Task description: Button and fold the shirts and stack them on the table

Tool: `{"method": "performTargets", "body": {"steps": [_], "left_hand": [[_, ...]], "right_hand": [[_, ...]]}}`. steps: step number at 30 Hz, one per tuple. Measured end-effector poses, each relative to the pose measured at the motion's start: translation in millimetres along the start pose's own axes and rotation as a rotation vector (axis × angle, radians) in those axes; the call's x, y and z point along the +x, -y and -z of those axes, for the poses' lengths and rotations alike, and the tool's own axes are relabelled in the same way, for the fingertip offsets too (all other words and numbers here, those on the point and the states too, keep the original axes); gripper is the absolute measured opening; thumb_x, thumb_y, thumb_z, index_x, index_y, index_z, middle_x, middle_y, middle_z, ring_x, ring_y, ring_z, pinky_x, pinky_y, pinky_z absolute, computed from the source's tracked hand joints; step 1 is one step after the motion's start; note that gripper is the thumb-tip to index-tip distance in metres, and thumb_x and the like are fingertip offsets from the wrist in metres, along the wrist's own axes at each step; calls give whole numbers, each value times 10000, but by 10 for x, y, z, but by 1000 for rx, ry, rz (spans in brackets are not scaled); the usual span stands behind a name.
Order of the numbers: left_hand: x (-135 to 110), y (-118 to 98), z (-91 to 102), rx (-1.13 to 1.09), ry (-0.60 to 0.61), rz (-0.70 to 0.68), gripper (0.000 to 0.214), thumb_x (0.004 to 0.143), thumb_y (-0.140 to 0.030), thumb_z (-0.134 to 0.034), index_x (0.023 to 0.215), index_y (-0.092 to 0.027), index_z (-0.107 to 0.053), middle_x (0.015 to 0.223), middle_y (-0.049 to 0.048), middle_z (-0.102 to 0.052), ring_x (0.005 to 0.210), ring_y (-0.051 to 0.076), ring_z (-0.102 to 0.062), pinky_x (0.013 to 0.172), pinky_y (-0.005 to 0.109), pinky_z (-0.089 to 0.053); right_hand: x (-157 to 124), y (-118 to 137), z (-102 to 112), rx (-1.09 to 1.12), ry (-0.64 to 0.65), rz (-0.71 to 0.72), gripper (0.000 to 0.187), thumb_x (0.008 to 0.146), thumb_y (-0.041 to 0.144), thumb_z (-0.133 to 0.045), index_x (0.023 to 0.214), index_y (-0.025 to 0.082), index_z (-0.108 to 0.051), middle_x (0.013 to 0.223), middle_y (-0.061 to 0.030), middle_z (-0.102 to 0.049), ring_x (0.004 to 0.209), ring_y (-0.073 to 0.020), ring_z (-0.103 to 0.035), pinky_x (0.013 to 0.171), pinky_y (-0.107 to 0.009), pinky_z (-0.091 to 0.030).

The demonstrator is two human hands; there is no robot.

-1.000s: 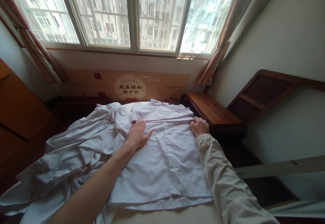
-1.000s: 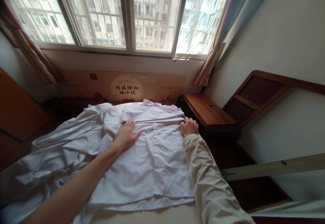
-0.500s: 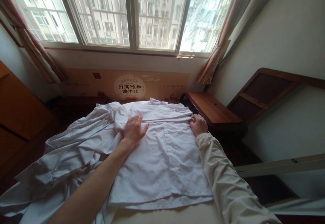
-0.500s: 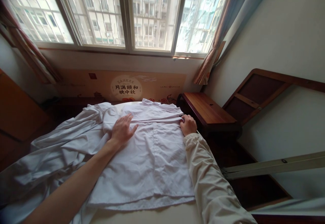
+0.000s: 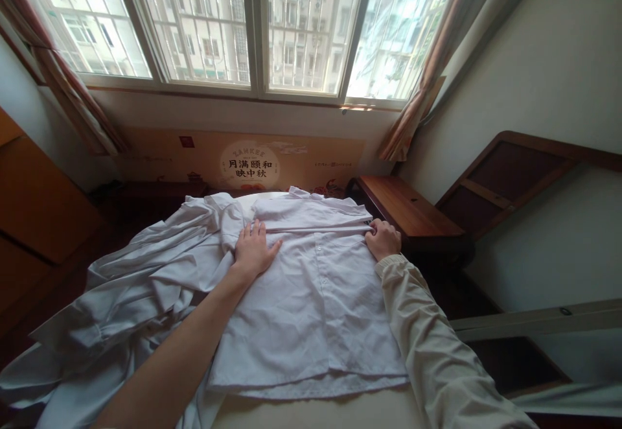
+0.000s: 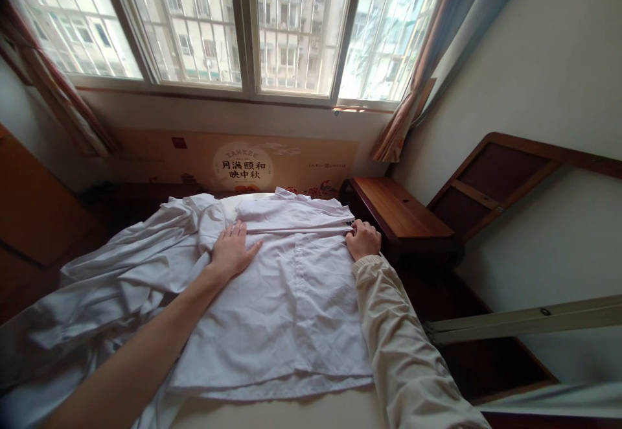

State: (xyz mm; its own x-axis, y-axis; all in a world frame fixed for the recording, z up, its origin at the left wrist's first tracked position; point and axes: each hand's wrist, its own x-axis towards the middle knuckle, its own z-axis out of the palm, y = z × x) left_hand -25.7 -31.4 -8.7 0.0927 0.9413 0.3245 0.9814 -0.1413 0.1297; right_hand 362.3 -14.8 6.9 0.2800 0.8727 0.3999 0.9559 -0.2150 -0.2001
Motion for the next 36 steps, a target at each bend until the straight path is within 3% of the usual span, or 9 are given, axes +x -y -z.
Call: {"method": "performTargets", "body": {"steps": [3,8,15,22,26,31,36], "left_hand": [[-1,7,4,1,-3,-7,800,982,-683,-422,1547,-123,-499,1633,205,-450,1495,413,-418,1224,535,-299],[-6,7,4,-3,4,-5,804,987,-683,-413,1550,-114,-492,1644,211,-430,1499,412,-413,1225,532,-297],[-6,-7,11,23,17,29,907,975,-700,-414,1547,4,-451,1604,288,-449,1498,416,-419,1231,502,-297],[-11,-17,13,36,6,47,939,959,-720,-434,1539,17,-454,1573,300,-483,1486,417,-441,1227,495,-312],[-5,0,13,45,-6,26,930,971,-691,-440,1565,25,-421,1638,281,-399,1520,397,-397,1254,489,-279],[13,37,35,4,-6,-217,754,1027,-587,-409,1620,-123,-405,1728,110,-295,1601,293,-264,1308,440,-189],[0,14,47,-19,84,-130,771,1016,-628,-422,1573,-98,-475,1663,160,-421,1532,356,-384,1248,472,-300]], "right_hand": [[16,-7,-25,50,-54,84,323,850,245,-595,1165,198,-656,1088,-109,-678,1035,-301,-577,831,-364,-372],[45,-34,-62,49,-61,75,108,852,181,-550,942,196,-609,988,-106,-671,977,-289,-572,810,-364,-359],[39,-26,-58,28,-49,-22,116,839,157,-553,937,195,-601,928,-106,-674,923,-281,-581,797,-366,-350],[78,-129,-90,121,49,-215,176,864,270,-517,872,204,-680,956,-133,-716,932,-313,-587,833,-419,-395],[103,-161,-125,219,-7,-214,274,827,317,-577,1029,191,-712,994,-115,-730,965,-314,-599,877,-429,-437],[101,-147,-145,249,-76,-20,477,855,209,-505,1273,203,-735,1189,-112,-709,1088,-302,-589,956,-416,-462],[74,-138,-151,144,10,-40,514,917,190,-444,1338,208,-740,1397,-103,-672,1227,-334,-570,1079,-477,-424]]}}
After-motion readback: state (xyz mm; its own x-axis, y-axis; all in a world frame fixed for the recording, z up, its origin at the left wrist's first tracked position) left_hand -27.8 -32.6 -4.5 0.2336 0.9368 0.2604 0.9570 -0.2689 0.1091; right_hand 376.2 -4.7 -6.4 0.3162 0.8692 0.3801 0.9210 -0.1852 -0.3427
